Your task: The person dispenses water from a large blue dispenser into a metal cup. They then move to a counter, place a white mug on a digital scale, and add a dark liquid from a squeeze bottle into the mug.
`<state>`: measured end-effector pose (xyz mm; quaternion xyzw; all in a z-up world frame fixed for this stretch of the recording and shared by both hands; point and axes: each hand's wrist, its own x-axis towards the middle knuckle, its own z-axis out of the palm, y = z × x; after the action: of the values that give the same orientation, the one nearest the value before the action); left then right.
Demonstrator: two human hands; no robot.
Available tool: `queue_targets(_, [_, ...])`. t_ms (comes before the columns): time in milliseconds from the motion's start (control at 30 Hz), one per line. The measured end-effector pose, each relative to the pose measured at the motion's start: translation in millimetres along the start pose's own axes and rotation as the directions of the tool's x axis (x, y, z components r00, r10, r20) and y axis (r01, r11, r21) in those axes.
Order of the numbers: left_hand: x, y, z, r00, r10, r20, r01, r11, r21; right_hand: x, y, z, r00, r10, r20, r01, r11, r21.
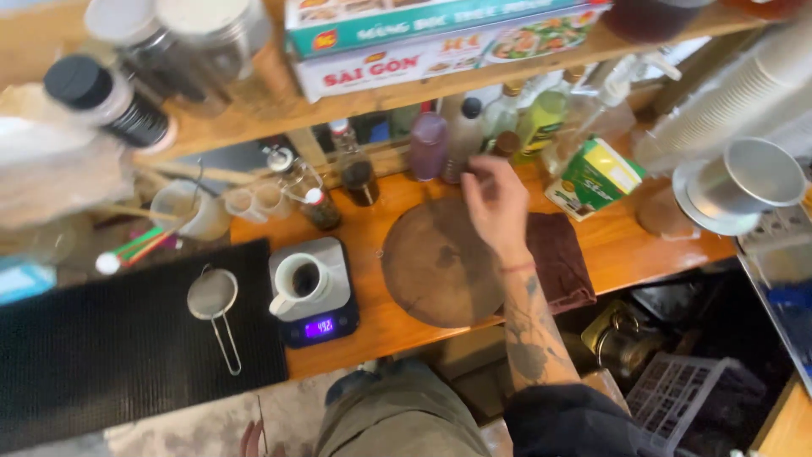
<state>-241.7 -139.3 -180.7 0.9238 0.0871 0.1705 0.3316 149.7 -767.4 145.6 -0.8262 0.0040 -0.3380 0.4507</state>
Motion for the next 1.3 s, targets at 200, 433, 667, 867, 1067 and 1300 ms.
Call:
queue_targets(200, [58.7,118.2,-29.7,0.894,-0.193,0.405,0.227,0.973,-0.038,55.9,-2.9,81.6,0.958,0.036,0.283,0.071,0.931,-0.358])
queue_targets(433, [91.7,214.5,-45.4,0.910,0.167,0.381,0.019,0.898,-0.439,57.9,-25.5,69.6,0.956,0.158,0.247,-0.047,0.915,-0.401])
queue_targets(667, [217.0,378.4,-78.9,0.918,0.285,0.275,-0.044,0.763,-0.645,3.7,-127.4,13.0,0.786,0.554,0.274,-0.616,0.739,0.274])
queue_targets(867, [303.2,422.0,-81.6,0.889,0.458,0.011,-0.353,0.702,-0.619,-26.5,-155.3,36.0,0.876,0.346,0.335,-0.468,0.776,0.423])
queue_targets(1067, [326.0,396.9,-74.2,0.859,0.510,-0.049,-0.458,0.722,-0.519,-47.7,-186.2,76.4,0.818,0.545,0.186,-0.531,0.590,0.608])
queue_targets(1300, [337.5,362.1,-57.0,0.864,0.503,-0.026,-0.430,0.709,-0.559,-55.1,-225.8,100.6,0.704,0.704,0.092,-0.663,0.605,0.440])
